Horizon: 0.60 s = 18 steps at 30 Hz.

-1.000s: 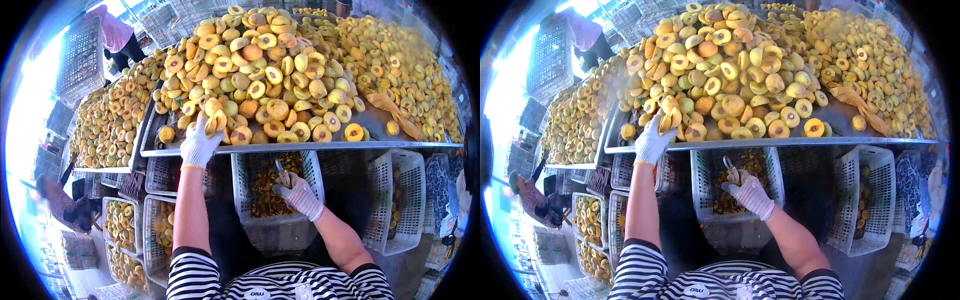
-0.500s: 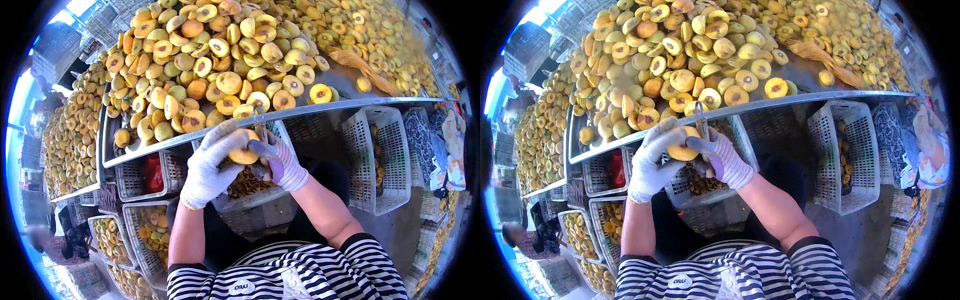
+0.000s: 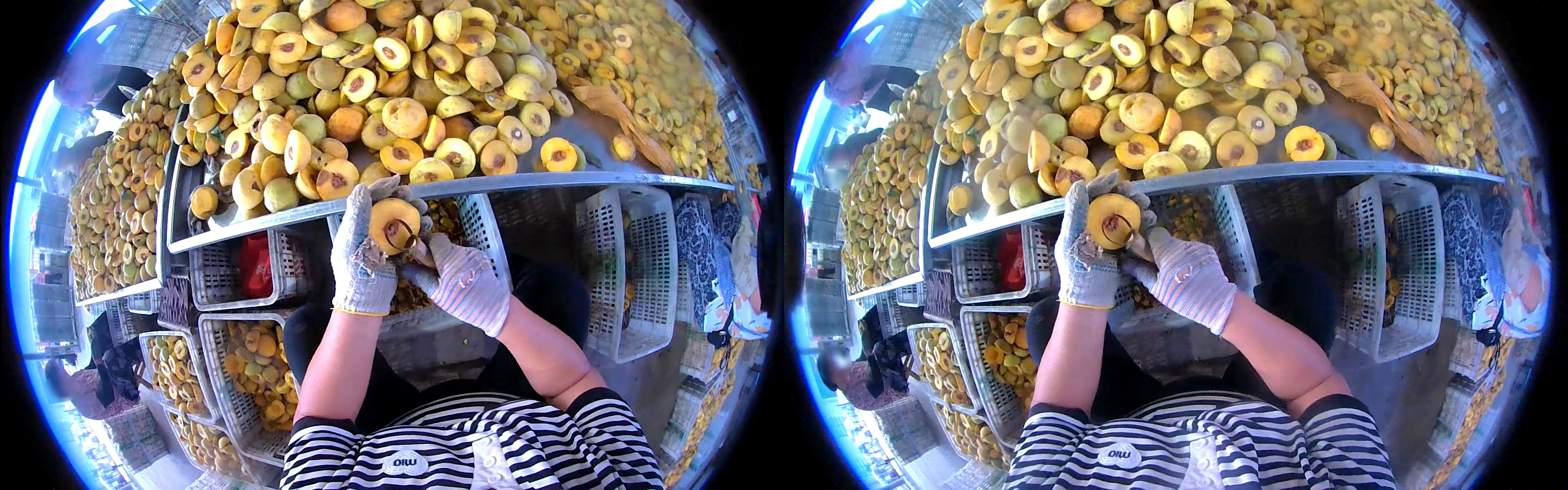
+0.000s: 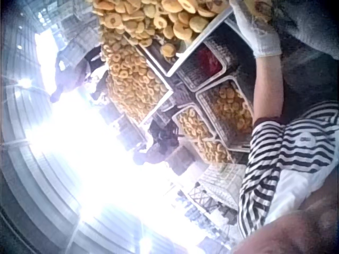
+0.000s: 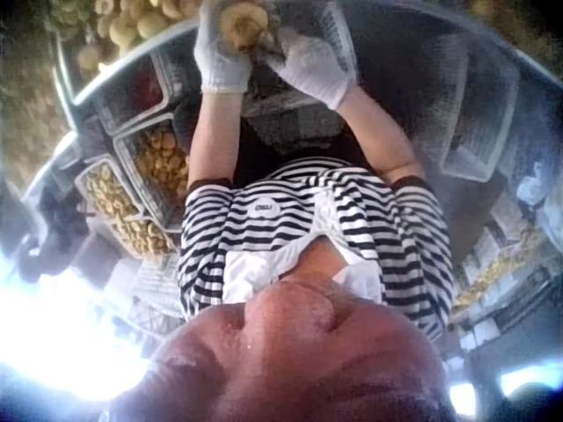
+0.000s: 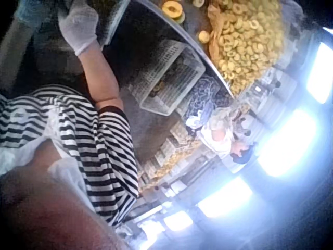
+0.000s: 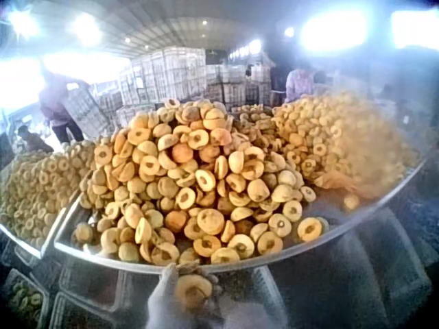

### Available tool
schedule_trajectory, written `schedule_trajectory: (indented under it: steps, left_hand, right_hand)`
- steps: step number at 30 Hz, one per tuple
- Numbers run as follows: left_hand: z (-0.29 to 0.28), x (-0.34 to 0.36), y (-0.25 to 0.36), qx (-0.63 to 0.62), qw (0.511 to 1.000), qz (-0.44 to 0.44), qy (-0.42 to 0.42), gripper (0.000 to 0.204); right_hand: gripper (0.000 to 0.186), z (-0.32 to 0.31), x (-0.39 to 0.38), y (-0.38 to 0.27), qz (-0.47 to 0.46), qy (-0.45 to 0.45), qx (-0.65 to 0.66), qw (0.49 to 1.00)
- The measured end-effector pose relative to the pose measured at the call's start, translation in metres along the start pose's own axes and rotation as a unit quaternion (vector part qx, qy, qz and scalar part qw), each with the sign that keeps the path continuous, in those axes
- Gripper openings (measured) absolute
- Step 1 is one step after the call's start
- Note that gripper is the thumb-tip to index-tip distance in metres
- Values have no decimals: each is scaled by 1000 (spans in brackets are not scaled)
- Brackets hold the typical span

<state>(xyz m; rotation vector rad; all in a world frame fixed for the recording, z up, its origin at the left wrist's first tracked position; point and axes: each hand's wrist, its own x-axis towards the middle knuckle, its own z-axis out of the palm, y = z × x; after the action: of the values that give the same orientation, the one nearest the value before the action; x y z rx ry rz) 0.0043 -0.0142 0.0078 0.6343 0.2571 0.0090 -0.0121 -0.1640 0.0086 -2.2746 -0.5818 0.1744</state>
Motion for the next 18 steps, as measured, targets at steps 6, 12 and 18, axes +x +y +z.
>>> schedule_trajectory:
  steps: [6,12,18]
  left_hand:
    - [-1,-3,2,46,998,33,20,39]
    - [-3,-7,0,167,981,92,28,35]
    - [0,-18,15,357,917,139,-111,23]
  right_hand:
    - [35,4,1,-4,29,-37,6,999]
    - [27,21,-2,10,-84,-45,7,995]
    - [34,5,-6,3,121,-226,351,900]
